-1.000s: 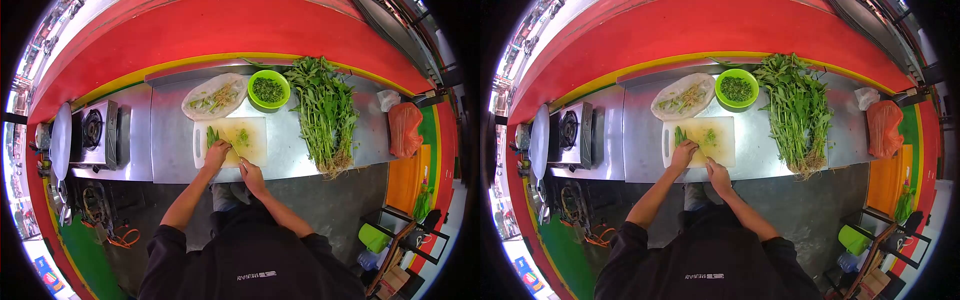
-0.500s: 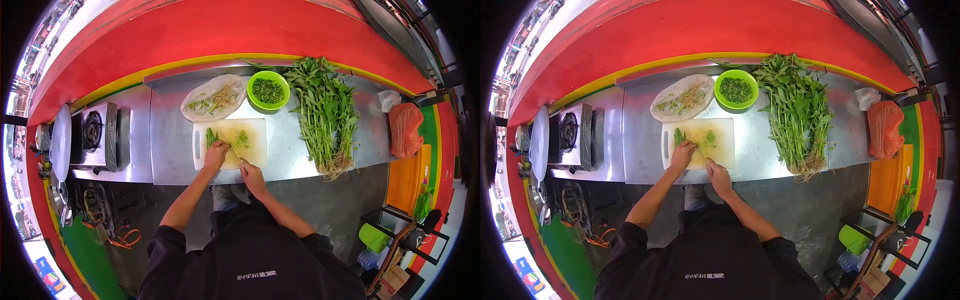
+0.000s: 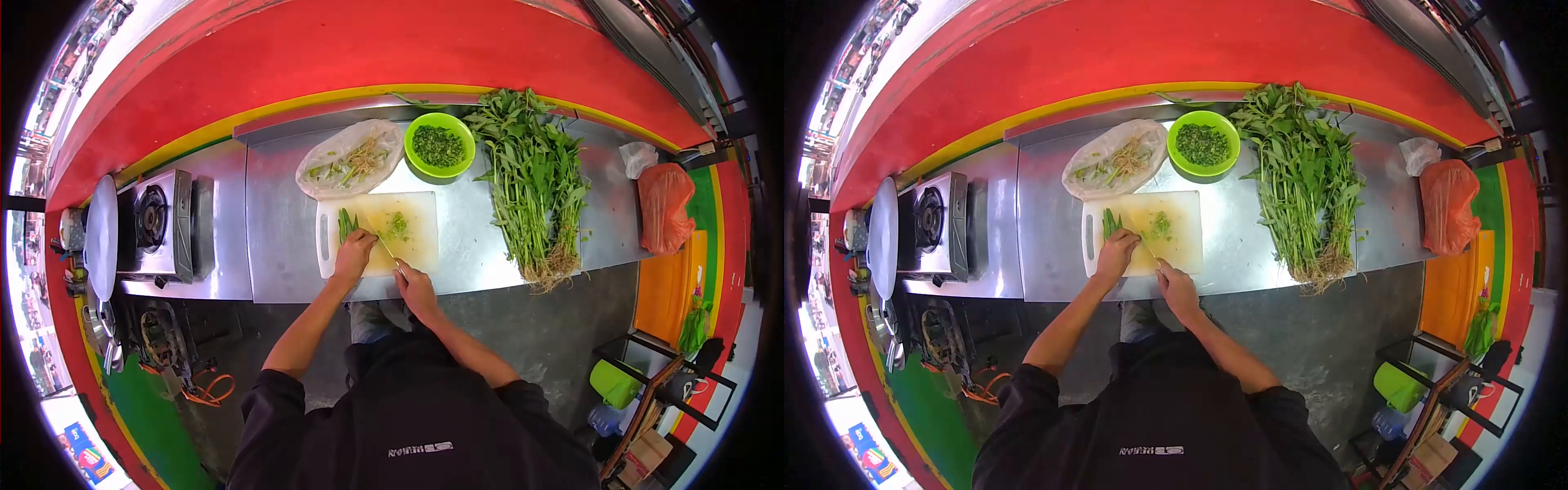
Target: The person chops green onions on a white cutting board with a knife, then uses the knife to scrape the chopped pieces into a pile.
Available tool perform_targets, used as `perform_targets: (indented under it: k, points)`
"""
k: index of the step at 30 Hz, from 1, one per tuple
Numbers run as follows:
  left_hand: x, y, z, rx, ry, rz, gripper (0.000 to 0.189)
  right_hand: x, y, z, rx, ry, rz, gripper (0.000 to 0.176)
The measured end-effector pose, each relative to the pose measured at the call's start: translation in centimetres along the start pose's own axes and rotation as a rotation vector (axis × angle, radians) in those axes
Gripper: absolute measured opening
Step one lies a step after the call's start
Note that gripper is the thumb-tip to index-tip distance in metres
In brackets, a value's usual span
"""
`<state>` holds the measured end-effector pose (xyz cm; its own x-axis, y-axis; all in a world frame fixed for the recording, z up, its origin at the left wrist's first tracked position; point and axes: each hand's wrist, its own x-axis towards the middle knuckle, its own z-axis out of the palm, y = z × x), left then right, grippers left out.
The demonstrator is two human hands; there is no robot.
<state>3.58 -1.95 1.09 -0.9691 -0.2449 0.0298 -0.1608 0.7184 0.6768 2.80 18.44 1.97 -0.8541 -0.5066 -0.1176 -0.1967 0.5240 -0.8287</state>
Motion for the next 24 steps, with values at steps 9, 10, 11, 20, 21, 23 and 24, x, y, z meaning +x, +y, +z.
perform_targets:
  k: [9,10,11,20,21,23,24]
  points:
    - [-0.1,-0.9,0.5,-0.028,0.034,0.09,0.011,0.6,-0.5,0.3,0.024,0.03,0.006,0.03]
    - [-0.1,-0.9,0.6,-0.047,0.034,0.052,0.01,0.1,-0.4,0.2,0.04,0.025,0.009,0.03]
    - [-0.1,-0.8,0.6,-0.05,0.035,0.051,0.01,-0.3,-0.3,0.1,0.055,0.019,0.011,0.031]
    - [-0.3,-0.4,0.2,0.012,-0.007,0.053,0.011,0.5,0.1,0.8,-0.049,0.031,-0.006,0.032]
    - [-0.4,-0.6,0.2,0.013,-0.004,0.078,0.012,0.6,0.1,0.8,-0.047,0.034,-0.008,0.032]
    - [-0.4,-1.0,0.3,0.016,0.001,0.101,0.013,0.5,0.0,0.7,0.014,0.013,0.016,0.032]
    - [-0.4,-1.1,0.4,0.014,0.005,0.091,0.014,0.2,0.1,0.7,0.014,0.013,0.014,0.032]
